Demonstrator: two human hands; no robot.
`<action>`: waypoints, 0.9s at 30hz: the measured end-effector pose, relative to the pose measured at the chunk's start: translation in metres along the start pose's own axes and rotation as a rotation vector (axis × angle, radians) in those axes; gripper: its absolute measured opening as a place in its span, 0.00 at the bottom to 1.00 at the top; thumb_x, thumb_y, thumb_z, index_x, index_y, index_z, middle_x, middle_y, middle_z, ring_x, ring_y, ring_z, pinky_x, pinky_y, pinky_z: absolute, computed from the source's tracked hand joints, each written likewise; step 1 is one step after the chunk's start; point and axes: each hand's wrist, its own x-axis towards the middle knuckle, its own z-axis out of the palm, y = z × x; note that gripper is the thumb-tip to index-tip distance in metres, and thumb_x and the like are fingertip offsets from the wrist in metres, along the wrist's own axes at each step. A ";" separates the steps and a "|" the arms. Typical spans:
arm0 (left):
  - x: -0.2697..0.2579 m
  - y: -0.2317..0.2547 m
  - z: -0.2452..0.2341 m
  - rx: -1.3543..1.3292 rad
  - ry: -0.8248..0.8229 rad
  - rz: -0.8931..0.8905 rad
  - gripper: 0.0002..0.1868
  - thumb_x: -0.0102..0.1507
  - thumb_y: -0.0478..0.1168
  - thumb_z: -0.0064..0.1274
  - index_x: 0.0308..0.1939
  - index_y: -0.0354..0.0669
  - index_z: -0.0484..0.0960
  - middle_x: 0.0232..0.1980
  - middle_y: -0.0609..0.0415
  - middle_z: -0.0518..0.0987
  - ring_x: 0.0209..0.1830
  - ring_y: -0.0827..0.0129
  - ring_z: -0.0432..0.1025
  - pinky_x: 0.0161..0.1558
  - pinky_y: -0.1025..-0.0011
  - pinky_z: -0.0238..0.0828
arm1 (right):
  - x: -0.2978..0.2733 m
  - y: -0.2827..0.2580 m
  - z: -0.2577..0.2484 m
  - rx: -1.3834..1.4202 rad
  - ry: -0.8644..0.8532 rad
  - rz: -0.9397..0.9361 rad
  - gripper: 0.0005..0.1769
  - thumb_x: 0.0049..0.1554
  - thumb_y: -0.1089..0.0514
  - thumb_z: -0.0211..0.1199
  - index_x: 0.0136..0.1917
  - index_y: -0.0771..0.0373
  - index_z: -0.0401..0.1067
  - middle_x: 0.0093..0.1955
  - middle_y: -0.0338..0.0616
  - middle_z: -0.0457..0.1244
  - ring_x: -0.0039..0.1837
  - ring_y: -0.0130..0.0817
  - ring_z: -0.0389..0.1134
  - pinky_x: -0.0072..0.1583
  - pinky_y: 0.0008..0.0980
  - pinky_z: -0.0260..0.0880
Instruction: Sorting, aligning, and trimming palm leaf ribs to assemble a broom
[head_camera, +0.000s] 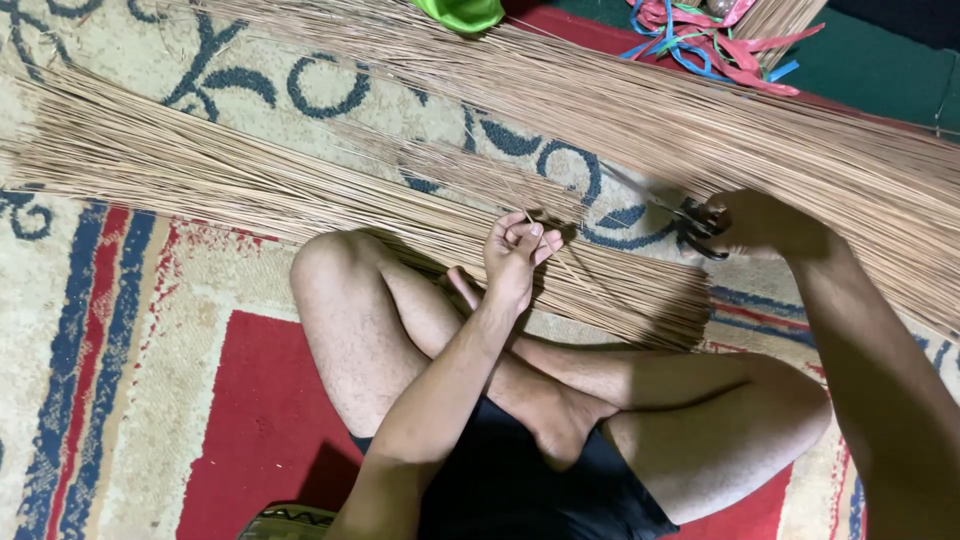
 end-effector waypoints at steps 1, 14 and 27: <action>0.000 0.000 -0.001 -0.003 0.000 -0.002 0.14 0.65 0.24 0.54 0.52 0.39 0.74 0.34 0.53 0.81 0.37 0.49 0.82 0.47 0.46 0.83 | -0.014 -0.022 -0.008 -0.002 0.000 0.003 0.12 0.53 0.51 0.71 0.47 0.59 0.79 0.38 0.43 0.73 0.41 0.34 0.67 0.44 0.35 0.63; 0.001 -0.006 -0.007 0.120 -0.027 0.043 0.15 0.66 0.28 0.56 0.54 0.34 0.70 0.40 0.49 0.77 0.38 0.45 0.82 0.45 0.49 0.84 | 0.002 -0.102 -0.033 -0.025 -0.164 -0.186 0.34 0.41 0.32 0.78 0.49 0.59 0.82 0.40 0.54 0.73 0.46 0.51 0.75 0.51 0.44 0.72; -0.002 -0.006 -0.003 0.167 -0.024 0.005 0.12 0.65 0.27 0.57 0.52 0.32 0.77 0.39 0.48 0.78 0.36 0.49 0.82 0.44 0.52 0.85 | 0.005 -0.151 -0.054 -0.053 -0.281 -0.130 0.24 0.50 0.42 0.73 0.48 0.66 0.82 0.40 0.57 0.72 0.44 0.48 0.74 0.49 0.43 0.72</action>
